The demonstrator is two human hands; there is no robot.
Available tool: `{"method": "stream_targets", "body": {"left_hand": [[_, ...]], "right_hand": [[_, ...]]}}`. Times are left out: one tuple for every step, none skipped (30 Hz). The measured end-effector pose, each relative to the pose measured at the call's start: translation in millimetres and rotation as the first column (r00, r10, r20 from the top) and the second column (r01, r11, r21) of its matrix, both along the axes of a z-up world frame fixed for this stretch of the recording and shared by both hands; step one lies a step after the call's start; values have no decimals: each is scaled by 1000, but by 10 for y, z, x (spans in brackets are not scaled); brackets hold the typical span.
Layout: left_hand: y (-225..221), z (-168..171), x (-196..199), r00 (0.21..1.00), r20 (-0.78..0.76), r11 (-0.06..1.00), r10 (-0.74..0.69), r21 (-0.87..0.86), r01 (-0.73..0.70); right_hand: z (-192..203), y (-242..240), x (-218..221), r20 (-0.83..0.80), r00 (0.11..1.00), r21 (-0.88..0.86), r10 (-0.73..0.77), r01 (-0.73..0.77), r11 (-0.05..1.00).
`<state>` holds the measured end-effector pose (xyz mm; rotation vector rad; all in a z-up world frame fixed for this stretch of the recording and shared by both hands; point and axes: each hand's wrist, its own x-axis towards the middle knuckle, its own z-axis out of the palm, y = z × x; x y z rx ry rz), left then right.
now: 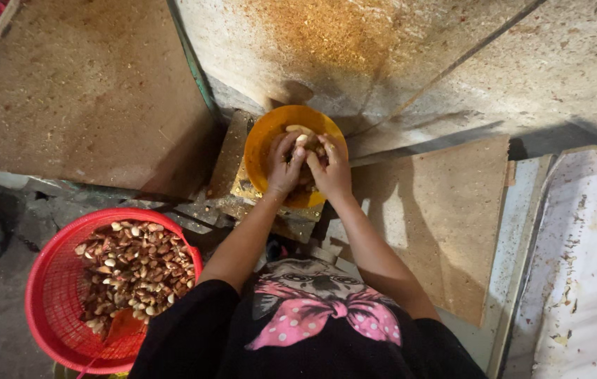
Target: The person repeatedly scoops yellow cassava pulp from a metal bowl into a grinding machine using a red spatula, then scrapes the ground material back into the bowl. They also transfer brown cassava pieces from a red basket into a yellow bowl and feed them into the machine.
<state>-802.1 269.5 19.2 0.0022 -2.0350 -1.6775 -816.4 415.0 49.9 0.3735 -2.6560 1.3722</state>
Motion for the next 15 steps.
{"method": "stream_targets", "body": {"left_hand": [[-6, 22, 3, 1000, -16, 1000, -15, -10, 15], [-9, 45, 9, 999, -31, 999, -29, -19, 29], [-6, 70, 18, 998, -47, 999, -44, -28, 43], [-11, 96, 29, 997, -56, 999, -49, -25, 47], [-13, 122, 47, 996, -66, 998, -53, -23, 52], [-17, 146, 63, 995, -75, 998, -58, -21, 57], [-26, 169, 80, 996, -57, 998, -69, -17, 68], [-36, 190, 94, 996, -38, 997, -80, -13, 80], [-44, 209, 103, 996, -20, 996, -91, -9, 91], [-53, 225, 118, 994, -30, 994, -101, -31, 100], [-65, 239, 131, 993, -40, 993, -112, -54, 109], [-66, 253, 133, 991, -51, 990, -122, -75, 118], [-66, 267, 142, 989, -13, 988, -145, -60, 144], [-78, 283, 152, 986, 25, 985, -166, -45, 167], [-94, 301, 165, 980, 62, 982, -187, -30, 189]], "right_hand": [[19, 15, 17, -47, 999, 31, 5, -4, 1000], [36, 34, 35, -94, 995, 63, 12, -6, 998], [49, 54, 57, -90, 996, 56, 15, -10, 998], [57, 59, 74, -87, 996, 48, 20, -16, 999], [61, 64, 90, -84, 996, 39, 25, -22, 999], [62, 66, 107, -100, 994, 33, 36, -32, 999], [60, 67, 121, -116, 992, 28, 46, -43, 999], [56, 69, 133, -133, 990, 22, 55, -53, 998], [51, 68, 143, -178, 982, 35, 61, -55, 998], [45, 66, 159, -221, 973, 49, 68, -59, 997], [38, 62, 179, -263, 962, 62, 76, -61, 996], [35, 70, 187, -255, 963, 53, 86, -75, 996], [35, 80, 196, -248, 964, 45, 96, -88, 995], [37, 73, 199, -240, 965, 34, 109, -104, 994], [40, 67, 195, -252, 959, 38, 125, -120, 992]]}}
